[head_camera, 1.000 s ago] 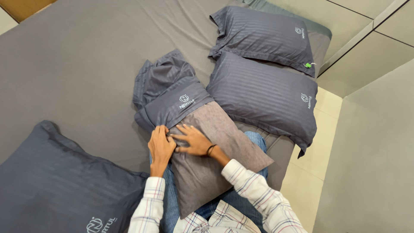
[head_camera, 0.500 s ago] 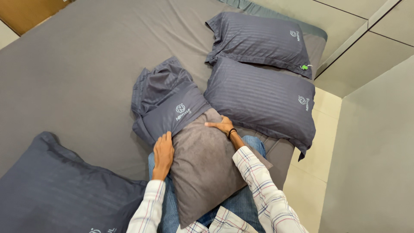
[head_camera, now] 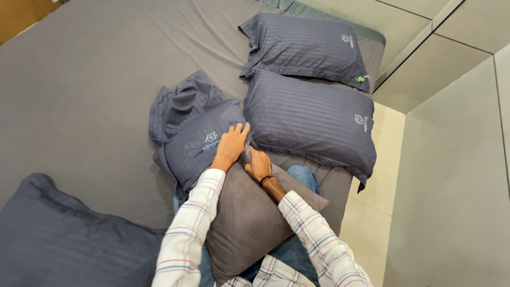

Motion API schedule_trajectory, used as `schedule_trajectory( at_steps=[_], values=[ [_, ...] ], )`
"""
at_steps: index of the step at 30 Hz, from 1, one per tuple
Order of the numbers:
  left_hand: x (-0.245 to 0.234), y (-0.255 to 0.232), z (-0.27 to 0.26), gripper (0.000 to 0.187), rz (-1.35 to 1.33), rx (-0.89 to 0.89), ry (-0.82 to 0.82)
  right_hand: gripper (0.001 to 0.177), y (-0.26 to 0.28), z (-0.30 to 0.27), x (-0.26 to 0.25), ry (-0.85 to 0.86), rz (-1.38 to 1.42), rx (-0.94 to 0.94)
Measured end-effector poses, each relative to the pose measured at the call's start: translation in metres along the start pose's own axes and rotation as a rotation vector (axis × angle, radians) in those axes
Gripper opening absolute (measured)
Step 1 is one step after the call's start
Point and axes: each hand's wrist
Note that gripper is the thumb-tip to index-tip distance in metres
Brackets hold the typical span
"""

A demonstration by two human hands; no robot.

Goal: The person puts pillowcases onto pillows by hand while sitting on a bed.

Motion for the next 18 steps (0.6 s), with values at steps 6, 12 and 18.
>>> schedule_trajectory(
  at_steps=[6, 12, 18],
  values=[
    [0.069, 0.009, 0.004, 0.02, -0.06, 0.013, 0.027, 0.061, 0.02, -0.004, -0.009, -0.016, -0.048, -0.12],
    [0.075, 0.002, -0.006, 0.007, 0.028, 0.04, -0.007, 0.042, 0.013, -0.008, 0.007, 0.015, -0.081, -0.07],
    [0.041, -0.015, -0.038, 0.004, -0.382, 0.047, -0.008, 0.017, -0.027, -0.013, 0.037, 0.045, -0.233, -0.183]
  ],
)
Point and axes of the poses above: each hand's wrist, its own z-axis towards the middle knuckle, its own x-axis out of the palm, y = z × x, and after that the axes turned 11 degrees about -x, right-handed
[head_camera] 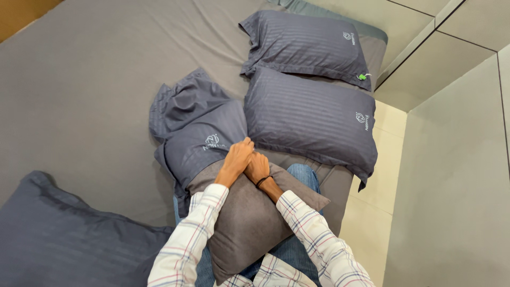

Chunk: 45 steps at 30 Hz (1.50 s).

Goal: The person puts pillowcases onto pillows by hand while sitting on a bed.

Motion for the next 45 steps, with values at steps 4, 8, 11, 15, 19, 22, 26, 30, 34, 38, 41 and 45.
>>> schedule_trajectory(
  at_steps=[4, 8, 11, 15, 19, 22, 26, 30, 34, 38, 41, 45],
  values=[
    [-0.014, -0.025, -0.02, 0.008, -0.161, -0.184, 0.007, 0.017, -0.016, -0.004, 0.019, -0.002, -0.025, -0.007],
    [-0.035, -0.048, -0.036, 0.01, -0.228, -0.229, 0.044, 0.025, -0.028, -0.007, 0.024, -0.091, 0.06, -0.03],
    [-0.049, -0.054, -0.034, 0.01, -0.296, -0.275, 0.073, 0.028, -0.033, -0.006, 0.026, -0.061, 0.067, 0.038],
    [-0.061, -0.051, -0.033, 0.009, -0.406, -0.231, -0.02, 0.029, -0.033, -0.001, 0.024, -0.015, 0.092, 0.113],
    [-0.091, -0.028, -0.044, 0.014, -0.336, -0.367, 0.001, 0.046, -0.039, 0.017, 0.003, 0.124, 0.038, 0.345],
    [-0.116, -0.01, -0.069, 0.032, 0.002, -0.184, -0.135, 0.068, -0.034, 0.011, -0.023, 0.103, 0.064, 0.424],
    [-0.125, 0.029, -0.101, 0.031, 0.127, -0.383, -0.221, 0.062, 0.006, 0.002, -0.037, -0.028, -0.028, 0.303],
    [-0.105, 0.051, -0.116, 0.022, 0.14, -0.43, -0.206, 0.053, 0.067, -0.003, -0.053, 0.037, 0.036, 0.128],
    [-0.098, 0.052, -0.124, 0.023, 0.049, -0.441, -0.248, 0.084, 0.148, -0.011, -0.063, 0.254, 0.004, -0.203],
    [-0.102, 0.045, -0.131, 0.005, -0.061, -0.552, -0.213, 0.105, 0.173, -0.007, -0.059, 0.244, 0.104, -0.297],
    [-0.105, 0.033, -0.136, 0.009, -0.158, -0.598, -0.099, 0.098, 0.149, -0.003, -0.023, 0.367, 0.041, -0.226],
    [-0.111, -0.001, -0.158, 0.011, -0.212, -0.532, -0.043, 0.063, 0.119, -0.013, 0.025, 0.365, 0.002, -0.286]
  ],
)
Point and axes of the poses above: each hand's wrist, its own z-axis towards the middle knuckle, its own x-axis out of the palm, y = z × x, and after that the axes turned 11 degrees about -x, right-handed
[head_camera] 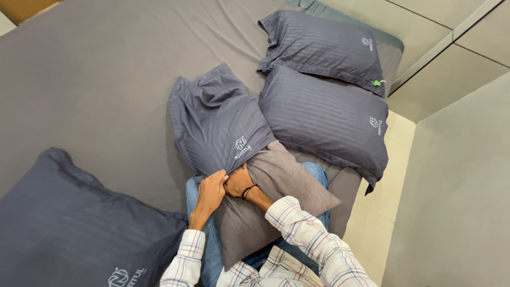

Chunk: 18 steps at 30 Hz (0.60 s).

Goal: The person puts pillowcases onto pillows by hand while sitting on a bed.

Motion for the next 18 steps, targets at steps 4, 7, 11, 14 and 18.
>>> schedule_trajectory(
  at_steps=[4, 7, 11, 14, 18],
  values=[
    [-0.019, 0.0, -0.008, 0.011, 0.059, 0.06, -0.107, 0.061, 0.01, -0.004, -0.021, 0.011, 0.124, 0.053],
    [-0.027, 0.003, -0.008, 0.017, 0.207, 0.009, -0.235, 0.067, 0.029, -0.007, -0.053, -0.109, 0.038, -0.014],
    [-0.031, 0.015, -0.012, 0.018, 0.222, -0.043, -0.265, 0.062, 0.039, -0.011, -0.066, -0.064, 0.077, 0.05],
    [-0.029, 0.021, -0.018, 0.015, 0.187, -0.009, -0.219, 0.066, 0.037, -0.013, -0.061, -0.238, 0.057, -0.037],
    [-0.027, 0.022, -0.022, 0.022, 0.06, -0.114, -0.043, 0.056, 0.036, -0.006, -0.073, -0.183, 0.112, 0.014]
  ],
)
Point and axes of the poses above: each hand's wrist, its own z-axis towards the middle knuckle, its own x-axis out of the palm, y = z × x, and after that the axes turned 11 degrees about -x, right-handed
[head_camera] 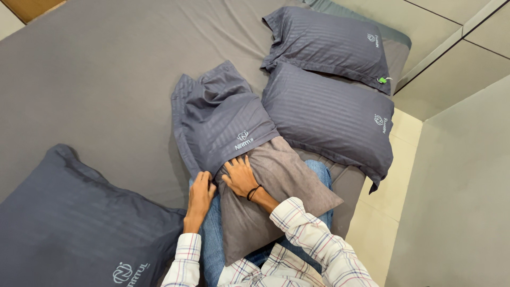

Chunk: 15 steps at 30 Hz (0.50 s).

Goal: The person puts pillowcases onto pillows by hand while sitting on a bed.

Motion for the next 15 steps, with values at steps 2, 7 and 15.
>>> schedule_trajectory(
  at_steps=[2, 7, 15],
  values=[
    [0.001, -0.004, 0.003, 0.021, 0.066, -0.011, 0.035, 0.055, -0.002, 0.006, -0.014, 0.024, 0.021, 0.028],
    [-0.01, -0.023, 0.027, 0.018, 0.225, -0.017, 0.049, 0.038, -0.082, -0.004, -0.053, -0.143, 0.561, 0.304],
    [0.024, -0.09, 0.08, 0.026, 0.047, 0.259, -0.08, 0.075, -0.226, -0.069, -0.07, 0.081, 0.726, 0.987]
  ],
)
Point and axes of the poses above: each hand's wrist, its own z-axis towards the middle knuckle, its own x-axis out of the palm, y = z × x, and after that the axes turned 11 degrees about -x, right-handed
